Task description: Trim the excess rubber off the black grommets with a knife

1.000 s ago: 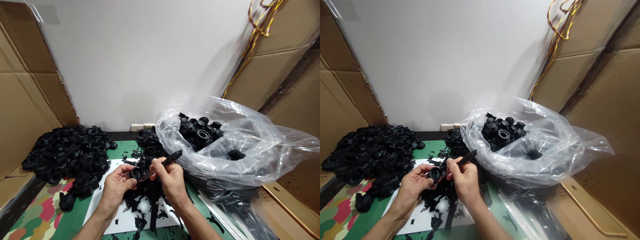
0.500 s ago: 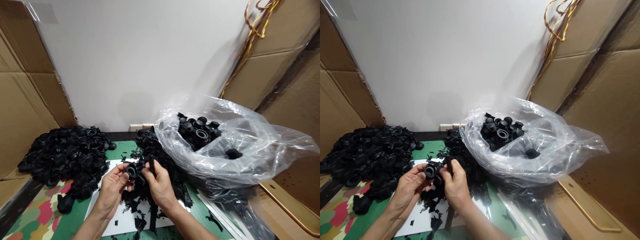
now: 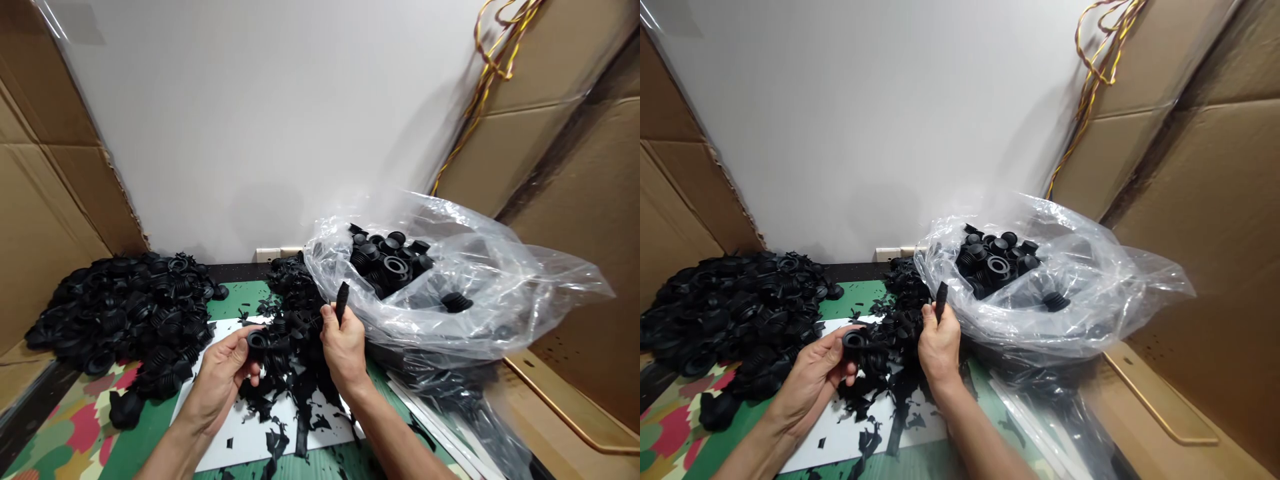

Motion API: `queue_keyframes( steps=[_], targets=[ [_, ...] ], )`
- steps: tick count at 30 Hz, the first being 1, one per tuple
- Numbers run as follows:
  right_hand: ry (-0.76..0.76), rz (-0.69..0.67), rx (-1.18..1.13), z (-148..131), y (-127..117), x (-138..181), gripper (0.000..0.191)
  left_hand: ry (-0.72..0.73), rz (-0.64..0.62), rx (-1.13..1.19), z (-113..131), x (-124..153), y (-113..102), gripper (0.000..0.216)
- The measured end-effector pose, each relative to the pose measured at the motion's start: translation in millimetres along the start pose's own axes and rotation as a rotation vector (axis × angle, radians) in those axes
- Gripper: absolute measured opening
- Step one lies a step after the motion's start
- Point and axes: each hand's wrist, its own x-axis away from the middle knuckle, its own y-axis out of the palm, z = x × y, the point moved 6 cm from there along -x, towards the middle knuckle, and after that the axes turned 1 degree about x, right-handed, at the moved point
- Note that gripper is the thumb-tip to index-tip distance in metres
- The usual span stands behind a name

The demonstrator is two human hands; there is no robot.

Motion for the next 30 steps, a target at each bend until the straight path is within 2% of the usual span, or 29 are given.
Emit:
queue_keyframes(
  steps=[4, 8, 11, 14, 18, 22, 27, 30],
  targets=[
    [-0.003, -0.029, 0.100, -5.6, 1.7, 1.4, 0.028, 0.056, 0.020, -0.019, 5.1, -0.1, -2.9, 0.039],
    [-0.015, -0.243, 0.166, -17.8, 17.0, 9.8, 0.023, 0.088, -0.014, -0.107, 4.5, 1.7, 1.2, 0.038],
    [-0.115, -0.341, 0.112, -31.3, 27.7, 21.0, 0.017, 0.112, -0.032, -0.203, 4.1, 2.4, 4.9, 0.039],
    [-0.258, -0.403, 0.096, -40.6, 38.0, 33.6, 0.003, 0.131, -0.033, -0.251, 3.8, 2.8, 7.6, 0.038],
    [-0.365, -0.366, 0.165, -41.4, 43.1, 41.9, 0.018, 0.135, -0.015, -0.212, 1.6, 4.4, 8.8, 0.039],
    [-0.363, -0.371, 0.226, -37.0, 41.2, 40.0, 0.017, 0.189, 0.053, -0.136, 7.2, 4.5, 4.7, 0.038],
    [-0.218, -0.419, 0.295, -22.8, 33.4, 27.9, 0.018, 0.369, 0.329, 0.084, 28.8, 2.6, -21.8, 0.040],
    [-0.157, -0.448, 0.303, -18.7, 32.6, 24.9, 0.017, 0.330, 0.274, 0.080, 29.8, 0.0, -20.9, 0.039]
  ],
)
